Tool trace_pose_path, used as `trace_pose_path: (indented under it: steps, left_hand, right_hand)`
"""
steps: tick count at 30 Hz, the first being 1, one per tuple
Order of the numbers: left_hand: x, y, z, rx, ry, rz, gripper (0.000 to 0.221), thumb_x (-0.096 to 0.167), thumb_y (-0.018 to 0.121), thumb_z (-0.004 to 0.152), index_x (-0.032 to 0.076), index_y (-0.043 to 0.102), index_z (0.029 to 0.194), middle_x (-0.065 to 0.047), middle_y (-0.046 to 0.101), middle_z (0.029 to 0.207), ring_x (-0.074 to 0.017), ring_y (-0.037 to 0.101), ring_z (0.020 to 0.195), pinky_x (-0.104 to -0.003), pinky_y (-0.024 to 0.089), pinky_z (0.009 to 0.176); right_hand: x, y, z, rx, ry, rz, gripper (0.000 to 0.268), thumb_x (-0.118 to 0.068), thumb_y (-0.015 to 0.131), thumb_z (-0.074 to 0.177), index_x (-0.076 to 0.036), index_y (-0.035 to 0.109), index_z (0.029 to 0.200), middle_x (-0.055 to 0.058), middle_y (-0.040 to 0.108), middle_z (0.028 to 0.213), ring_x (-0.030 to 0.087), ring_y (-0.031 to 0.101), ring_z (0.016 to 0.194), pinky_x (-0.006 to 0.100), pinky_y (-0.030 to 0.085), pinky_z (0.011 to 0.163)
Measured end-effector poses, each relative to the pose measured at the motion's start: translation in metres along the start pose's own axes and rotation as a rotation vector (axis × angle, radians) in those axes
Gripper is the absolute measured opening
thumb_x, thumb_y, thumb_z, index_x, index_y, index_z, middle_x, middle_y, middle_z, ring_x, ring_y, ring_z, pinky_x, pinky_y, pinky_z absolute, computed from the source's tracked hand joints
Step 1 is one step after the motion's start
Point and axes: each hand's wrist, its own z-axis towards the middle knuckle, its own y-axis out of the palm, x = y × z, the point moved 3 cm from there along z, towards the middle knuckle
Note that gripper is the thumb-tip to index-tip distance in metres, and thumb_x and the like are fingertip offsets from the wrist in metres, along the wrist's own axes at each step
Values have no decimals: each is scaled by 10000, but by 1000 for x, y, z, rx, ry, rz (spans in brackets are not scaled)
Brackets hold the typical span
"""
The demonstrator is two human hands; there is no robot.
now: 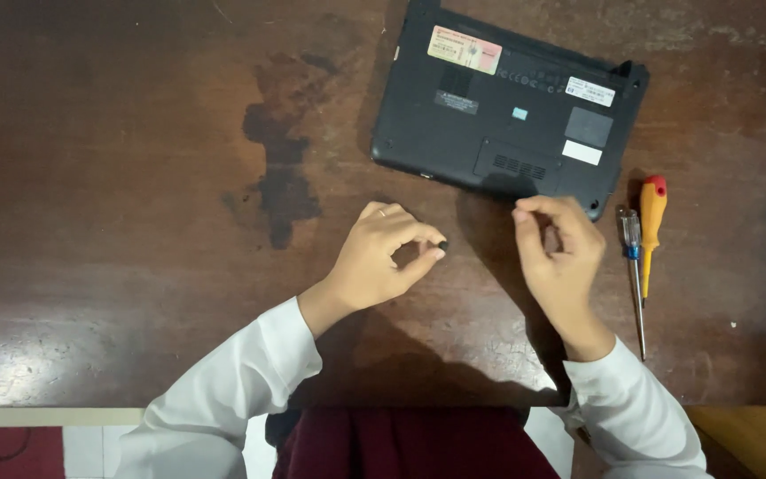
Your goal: Unscrewing the bottom panel of a laptop using a manual screwdriver to prepare for repair.
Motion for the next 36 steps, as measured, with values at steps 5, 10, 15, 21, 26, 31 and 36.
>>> trace_pose_path:
  steps: [5,10,15,21,26,31,36]
  left_hand:
    - [-5,1,-4,-19,-21,19,110,227,750,860,182,671,921,44,651,714,-210,648,720,-368,486,825]
    - [-11,5,-10,-79,0,127,169,223,715,766,172,566,827,10,530,658,-230,590,686,-396,469,798]
    - [-6,-29,1,-142,129,625,74,193,582,875,141,611,830,-93,596,746,-295,617,829,-487,383,932]
    - [-28,-103,15,57,131,844,72,205,613,1000,154,664,1003,-22,575,835,-263,599,895,-425,372,936]
    - [-24,-110,17,52,54,840,127,66,640,993,138,745,992,0,612,960,-257,533,986,-433,355,956]
    - [-30,-106,14,9,91,822,123,55,694,941,127,782,990,-15,603,944,-276,530,969,-455,379,922]
    - [-45,-85,6,-104,69,679,221,-19,546,820,169,588,712,58,575,861,-225,520,902,-414,373,885]
  right_hand:
    - [-15,2,13,-86,-107,-121,160,46,722,964,-38,734,1099,114,666,966,290,648,839,378,528,764]
    - [-18,34,-12,-375,-373,-290,312,-100,743,854,-98,730,1165,114,622,1107,304,650,980,403,458,794]
    - [-40,30,-8,-434,-462,-228,174,-117,678,928,-34,730,1072,140,654,1080,307,664,864,377,468,726]
    - [-3,-37,14,-101,-384,-495,118,-8,765,944,-96,804,1013,61,765,975,299,718,862,385,548,816]
    - [-9,-110,23,141,-187,-521,151,108,633,1097,105,679,1242,228,678,1141,348,648,989,428,513,852]
    - [8,-139,27,64,164,-635,388,-6,656,1086,132,611,1446,221,618,1040,310,587,805,446,489,749]
    - [9,-117,32,-559,785,-580,782,-435,593,902,-217,337,1608,148,605,1410,352,481,1346,514,335,1100]
